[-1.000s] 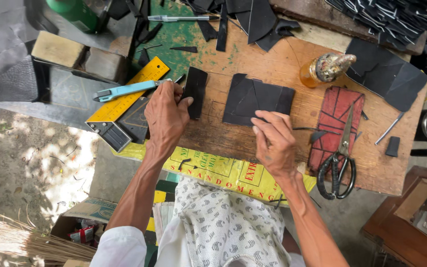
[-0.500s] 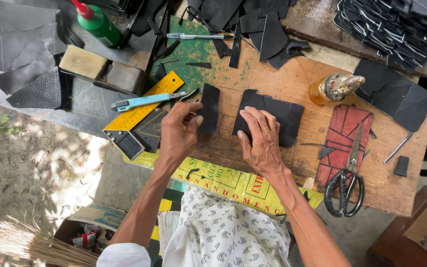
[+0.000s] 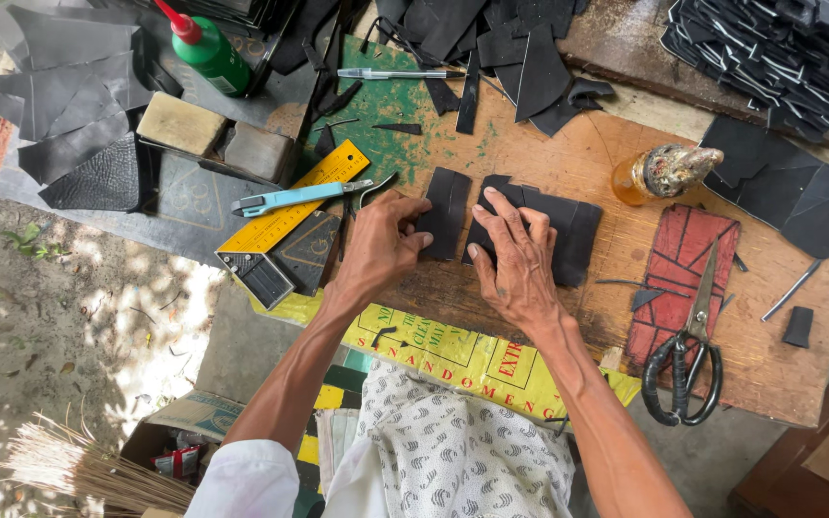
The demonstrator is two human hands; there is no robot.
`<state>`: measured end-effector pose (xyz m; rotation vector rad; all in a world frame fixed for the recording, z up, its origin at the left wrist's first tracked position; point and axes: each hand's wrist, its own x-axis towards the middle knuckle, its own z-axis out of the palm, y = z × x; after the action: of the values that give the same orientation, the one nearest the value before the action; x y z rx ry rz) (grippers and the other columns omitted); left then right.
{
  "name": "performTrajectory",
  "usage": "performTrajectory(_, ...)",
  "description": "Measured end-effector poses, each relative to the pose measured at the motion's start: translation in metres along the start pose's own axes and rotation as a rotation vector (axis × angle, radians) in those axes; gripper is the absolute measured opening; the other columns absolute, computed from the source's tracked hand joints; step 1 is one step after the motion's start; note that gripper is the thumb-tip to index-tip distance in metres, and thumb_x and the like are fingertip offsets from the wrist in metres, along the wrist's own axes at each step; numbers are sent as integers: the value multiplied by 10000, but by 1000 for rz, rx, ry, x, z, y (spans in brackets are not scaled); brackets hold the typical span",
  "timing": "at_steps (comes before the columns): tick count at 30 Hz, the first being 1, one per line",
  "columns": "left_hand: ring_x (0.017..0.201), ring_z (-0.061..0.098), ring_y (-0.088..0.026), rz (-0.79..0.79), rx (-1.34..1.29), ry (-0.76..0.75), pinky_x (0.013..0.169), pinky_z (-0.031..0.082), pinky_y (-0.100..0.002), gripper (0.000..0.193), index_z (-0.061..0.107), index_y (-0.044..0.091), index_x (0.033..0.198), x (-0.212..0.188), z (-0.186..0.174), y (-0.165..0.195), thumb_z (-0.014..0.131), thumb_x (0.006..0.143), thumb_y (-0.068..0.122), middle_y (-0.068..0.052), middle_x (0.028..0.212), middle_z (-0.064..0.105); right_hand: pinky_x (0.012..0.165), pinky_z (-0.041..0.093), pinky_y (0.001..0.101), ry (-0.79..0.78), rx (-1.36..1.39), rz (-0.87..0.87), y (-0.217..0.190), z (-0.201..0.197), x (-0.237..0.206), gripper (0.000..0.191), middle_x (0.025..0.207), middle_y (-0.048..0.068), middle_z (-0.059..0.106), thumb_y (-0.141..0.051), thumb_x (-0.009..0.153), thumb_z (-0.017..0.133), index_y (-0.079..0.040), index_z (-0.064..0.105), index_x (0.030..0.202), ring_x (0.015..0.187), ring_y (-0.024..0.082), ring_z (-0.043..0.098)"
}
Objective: The person measures and marks black leather pieces using a ruler and utility knife, then cuts them with scissors. They repeatedly align, score, and trim the leather on a cluttered workbench.
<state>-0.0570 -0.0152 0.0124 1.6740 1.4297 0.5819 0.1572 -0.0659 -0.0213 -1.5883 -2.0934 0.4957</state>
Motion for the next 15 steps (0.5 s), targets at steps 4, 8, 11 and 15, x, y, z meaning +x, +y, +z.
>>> performTrajectory(4,774,664,-179,27,5,27,714,564,-334,417,737,-5,1169,0,2,-2,818,761,12,-123,957,703,1008,342,475,23,-12,-9,-1,2,0,503,1570,60,463,-200,916,731,-79,582,1381,1203,319,435)
performTrajectory(8,780,677,-189,4,-88,42,699,579,-339,408,687,-28,1164,-2,1,-4,810,777,13,-130,945,701,1014,342,471,38,-16,-17,-2,2,0,508,1569,62,473,-201,918,732,-81,575,1387,1200,312,438)
performTrajectory(11,793,693,-191,-10,-140,56,697,596,-328,501,621,-19,1255,-1,4,-3,805,790,17,-136,964,710,1009,339,469,42,-17,-18,-4,0,2,511,1566,61,476,-205,920,732,-82,570,1389,1197,313,438)
performTrajectory(15,831,723,-191,-5,-183,98,718,624,-309,603,546,6,1376,-3,12,-3,788,824,32,-136,1002,727,1003,335,465,44,-18,-24,-12,-6,6,529,1559,63,478,-220,931,735,-92,542,1407,1197,311,439)
